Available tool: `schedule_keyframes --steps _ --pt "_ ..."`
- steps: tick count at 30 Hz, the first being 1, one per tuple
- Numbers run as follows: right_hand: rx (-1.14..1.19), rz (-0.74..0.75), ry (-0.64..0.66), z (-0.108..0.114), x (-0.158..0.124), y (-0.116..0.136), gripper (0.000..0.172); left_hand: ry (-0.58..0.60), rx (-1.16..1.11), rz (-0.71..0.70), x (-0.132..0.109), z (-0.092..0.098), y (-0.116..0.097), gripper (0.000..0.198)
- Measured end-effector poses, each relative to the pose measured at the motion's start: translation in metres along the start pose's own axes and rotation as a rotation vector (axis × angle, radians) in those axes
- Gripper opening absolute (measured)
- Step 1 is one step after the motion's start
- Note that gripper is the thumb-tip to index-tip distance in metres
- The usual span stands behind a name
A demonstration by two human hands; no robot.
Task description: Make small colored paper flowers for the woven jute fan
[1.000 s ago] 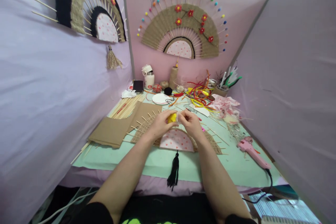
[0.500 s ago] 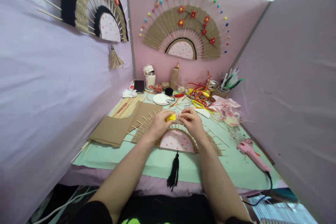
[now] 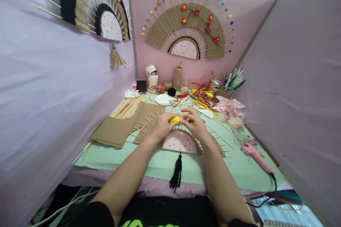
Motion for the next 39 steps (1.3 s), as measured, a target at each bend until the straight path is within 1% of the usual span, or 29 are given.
schedule_keyframes --steps 4,10,15,20,26,30,32,34,39 --pt "-0.026 0.014 0.055 0.001 0.000 -0.003 0.014 0.011 0.004 0.025 0.000 -0.001 -0.002 0.023" --pt "-0.067 0.106 0.019 -0.001 -0.001 -0.003 0.007 0.006 0.025 0.043 0.001 -0.002 0.001 0.024" --pt "-0.049 0.102 -0.002 -0.004 -0.002 -0.006 0.017 -0.023 0.063 0.022 0.001 -0.002 0.005 0.024" --pt "-0.059 0.116 0.000 -0.007 -0.001 -0.007 0.012 -0.014 0.071 0.007 0.001 -0.003 0.008 0.024" --pt "-0.012 0.050 0.026 -0.006 -0.003 0.001 0.014 -0.008 0.060 -0.023 0.001 -0.004 0.007 0.025" --pt "0.051 -0.004 0.020 -0.007 -0.004 0.000 0.013 0.005 0.077 -0.026 0.001 -0.002 0.005 0.023" --pt "0.079 -0.029 -0.006 -0.007 -0.004 -0.002 0.013 0.001 0.074 -0.014 0.002 -0.001 0.004 0.020" --pt "0.105 -0.049 -0.022 -0.008 -0.003 -0.004 0.016 0.004 0.072 0.007 0.002 -0.001 0.004 0.020" --pt "0.183 -0.100 -0.005 -0.011 -0.004 -0.007 0.016 0.023 0.071 0.043 0.001 -0.002 0.004 0.022"
Point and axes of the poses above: each hand's wrist, its own x-axis towards the middle knuckle, its own z-axis out of the back of the hand, y = z × x, the point moved 2 cm from there along x, towards the middle knuckle, and after that the axes turned 11 degrees about -y, right-handed, at the moved point
